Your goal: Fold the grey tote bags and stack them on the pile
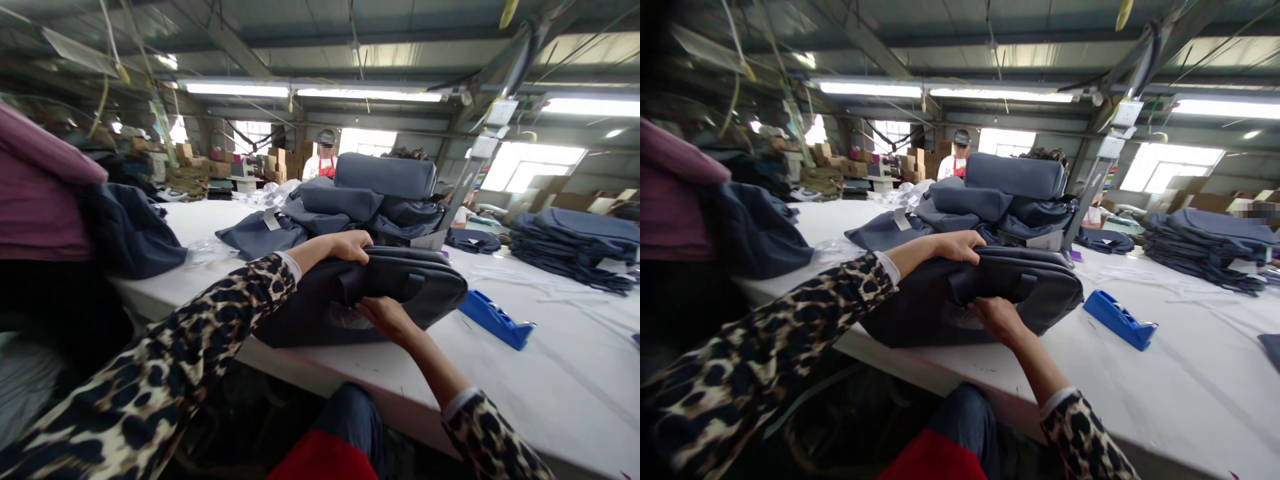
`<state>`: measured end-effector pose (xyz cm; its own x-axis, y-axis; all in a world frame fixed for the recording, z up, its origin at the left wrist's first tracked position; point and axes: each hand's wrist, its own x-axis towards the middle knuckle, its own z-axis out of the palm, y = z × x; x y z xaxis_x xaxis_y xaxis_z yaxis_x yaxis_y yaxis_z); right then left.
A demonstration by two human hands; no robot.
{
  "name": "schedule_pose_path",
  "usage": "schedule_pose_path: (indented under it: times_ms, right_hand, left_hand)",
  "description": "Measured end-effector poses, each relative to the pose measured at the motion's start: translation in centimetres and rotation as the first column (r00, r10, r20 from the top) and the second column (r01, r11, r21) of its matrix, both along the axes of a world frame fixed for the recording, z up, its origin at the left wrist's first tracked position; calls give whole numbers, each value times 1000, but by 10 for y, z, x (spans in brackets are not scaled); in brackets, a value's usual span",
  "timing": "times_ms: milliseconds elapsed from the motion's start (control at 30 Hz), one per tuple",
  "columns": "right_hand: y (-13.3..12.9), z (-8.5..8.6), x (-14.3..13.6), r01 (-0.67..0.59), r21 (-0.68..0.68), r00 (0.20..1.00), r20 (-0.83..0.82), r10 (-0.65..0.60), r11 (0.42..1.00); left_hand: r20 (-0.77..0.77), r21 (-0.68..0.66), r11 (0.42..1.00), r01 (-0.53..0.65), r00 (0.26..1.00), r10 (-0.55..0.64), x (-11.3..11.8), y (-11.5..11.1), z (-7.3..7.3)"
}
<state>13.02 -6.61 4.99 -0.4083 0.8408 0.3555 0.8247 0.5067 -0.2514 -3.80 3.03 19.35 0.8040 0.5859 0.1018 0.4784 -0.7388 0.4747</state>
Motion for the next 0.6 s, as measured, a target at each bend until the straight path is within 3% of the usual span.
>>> schedule_pose_path:
  times_ms: [33, 67, 100, 133, 167, 233, 300, 367, 467, 600]
  right_hand:
    - [-13, -11, -1, 37, 36, 988, -153, -31, 999]
    - [-26, -26, -2, 89, 49, 912, -405, -62, 995]
    - [-36, -44, -5, 166, 11, 699, -707, -109, 986]
    - [-44, -64, -8, 196, -100, 354, -921, -165, 975]
    - [-48, -83, -12, 114, -239, 8, -970, -242, 964]
    - [-44, -117, -23, -26, -339, -231, -913, -336, 940]
    - [-27, -139, -33, -130, -351, -321, -870, -375, 927]
    - [-6, -148, -41, -198, -327, -420, -823, -382, 924]
    - [16, -150, -47, -276, -284, -522, -758, -391, 918]
    - [12, -153, -48, -357, -215, -577, -714, -396, 909]
  left_hand:
    - [1, 0, 1000, -5, 1000, 5, 0, 0, 0]
    - [-1, -5, 1000, -5, 1000, 5, -1, 1, 1]
    - [-4, -11, 1000, -4, 1000, 4, -1, 1, 1]
    - [-7, -19, 1000, -6, 1000, 6, -1, 2, 2]
    - [-10, -27, 1000, -8, 1000, 8, -1, 2, 2]
    - [-16, -40, 999, -21, 1000, 20, -1, 2, 3]
    - [-18, -46, 998, -36, 999, 35, -1, 2, 5]
    - [-19, -53, 998, -42, 999, 41, -1, 3, 6]
    - [-22, -59, 997, -52, 998, 51, -3, 7, 6]
    - [-13, -120, 992, -49, 999, 48, -7, 20, 3]
